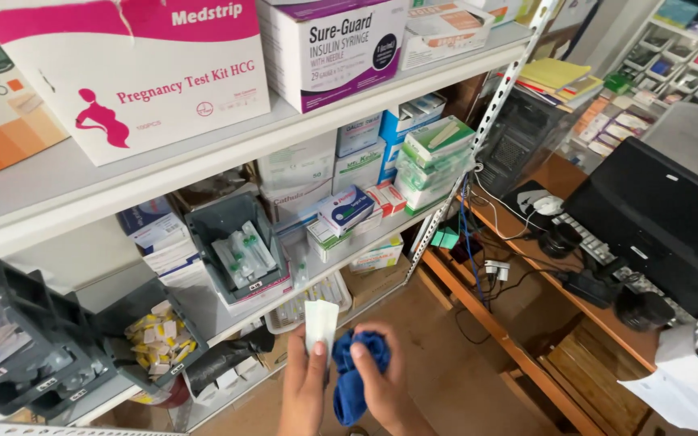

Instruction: The person wipes a small white box with a blue cloth while standing in front of a shelf. They then pick up a gray bin filled with small yellow and white items, wipe it, and place it back on the shelf. Finally, they wipe a small yellow item with the cloth.

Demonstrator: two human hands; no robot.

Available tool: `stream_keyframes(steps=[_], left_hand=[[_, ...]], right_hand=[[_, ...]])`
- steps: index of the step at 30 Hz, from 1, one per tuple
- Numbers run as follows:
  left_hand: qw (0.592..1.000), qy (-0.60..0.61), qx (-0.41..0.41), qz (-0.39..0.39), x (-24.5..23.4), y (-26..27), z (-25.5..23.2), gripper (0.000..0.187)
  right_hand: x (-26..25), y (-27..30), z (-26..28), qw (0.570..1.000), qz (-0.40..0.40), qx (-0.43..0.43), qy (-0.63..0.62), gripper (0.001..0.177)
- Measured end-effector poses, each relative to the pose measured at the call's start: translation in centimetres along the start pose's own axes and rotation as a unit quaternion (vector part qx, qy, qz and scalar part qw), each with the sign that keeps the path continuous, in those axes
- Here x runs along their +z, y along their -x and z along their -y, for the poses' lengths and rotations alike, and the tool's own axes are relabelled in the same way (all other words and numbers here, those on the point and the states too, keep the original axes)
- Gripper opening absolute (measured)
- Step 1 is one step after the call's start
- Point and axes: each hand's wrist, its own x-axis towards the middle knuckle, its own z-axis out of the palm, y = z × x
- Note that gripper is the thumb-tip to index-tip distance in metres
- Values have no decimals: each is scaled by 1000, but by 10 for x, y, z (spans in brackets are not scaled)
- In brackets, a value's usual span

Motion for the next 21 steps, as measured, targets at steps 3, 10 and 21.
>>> stream_keyframes(steps=[3, 10, 21], left_hand=[[981, -80, 164, 60, 18, 4, -10, 40], [982, -71, 117, 132, 53, 17, -40, 52], [982, 29, 111, 153, 69, 9, -66, 61]], right_hand=[[-3, -11, 6, 984, -88, 120, -97, 42], [-24, -16, 30, 955, -184, 83, -219, 58], [-27, 8, 46, 952, -54, 65, -295, 100]])
